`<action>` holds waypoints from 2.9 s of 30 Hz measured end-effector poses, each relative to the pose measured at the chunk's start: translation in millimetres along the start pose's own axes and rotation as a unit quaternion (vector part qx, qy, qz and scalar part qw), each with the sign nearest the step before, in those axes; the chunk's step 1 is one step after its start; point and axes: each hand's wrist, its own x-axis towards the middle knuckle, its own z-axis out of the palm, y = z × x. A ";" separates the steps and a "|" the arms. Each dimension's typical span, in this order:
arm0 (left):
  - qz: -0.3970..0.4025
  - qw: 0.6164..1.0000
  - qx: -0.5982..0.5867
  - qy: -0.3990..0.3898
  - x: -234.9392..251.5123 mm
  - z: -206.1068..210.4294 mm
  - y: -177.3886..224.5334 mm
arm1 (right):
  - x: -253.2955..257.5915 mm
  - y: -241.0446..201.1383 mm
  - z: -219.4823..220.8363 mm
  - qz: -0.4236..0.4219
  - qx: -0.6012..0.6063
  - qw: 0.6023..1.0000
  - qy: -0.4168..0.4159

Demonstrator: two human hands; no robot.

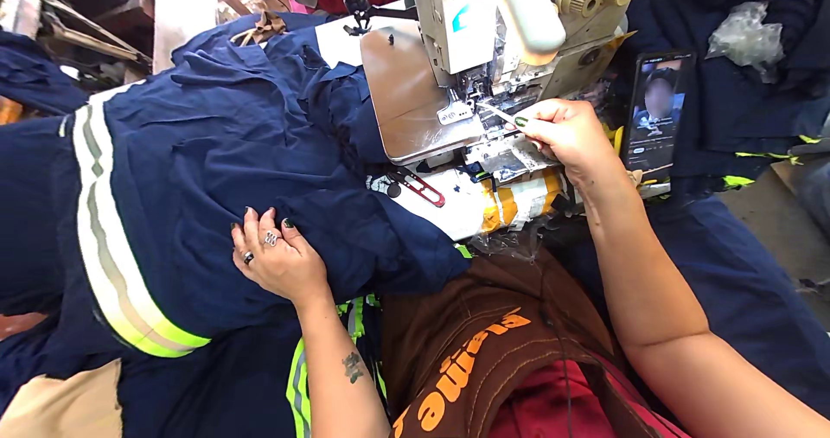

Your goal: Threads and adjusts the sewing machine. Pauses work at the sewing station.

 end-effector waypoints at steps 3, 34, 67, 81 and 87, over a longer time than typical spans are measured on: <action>-0.002 1.000 0.003 0.001 0.0 0.4 -0.3 | -0.1 -1.4 0.2 0.007 0.002 1.000 0.001; 0.006 1.000 0.014 0.003 -0.3 1.9 -2.5 | 1.7 -0.3 -1.4 0.019 0.021 1.000 -0.009; 0.002 1.000 0.007 0.007 -0.7 2.0 -0.8 | 1.3 4.1 0.5 0.003 0.018 1.000 0.007; -0.002 1.000 -0.002 0.003 -1.4 -1.4 1.9 | -2.4 2.6 1.9 -0.008 0.011 1.000 0.024; -0.004 1.000 0.005 0.005 -1.0 0.6 0.3 | -1.7 4.6 -1.4 -0.027 0.012 1.000 -0.002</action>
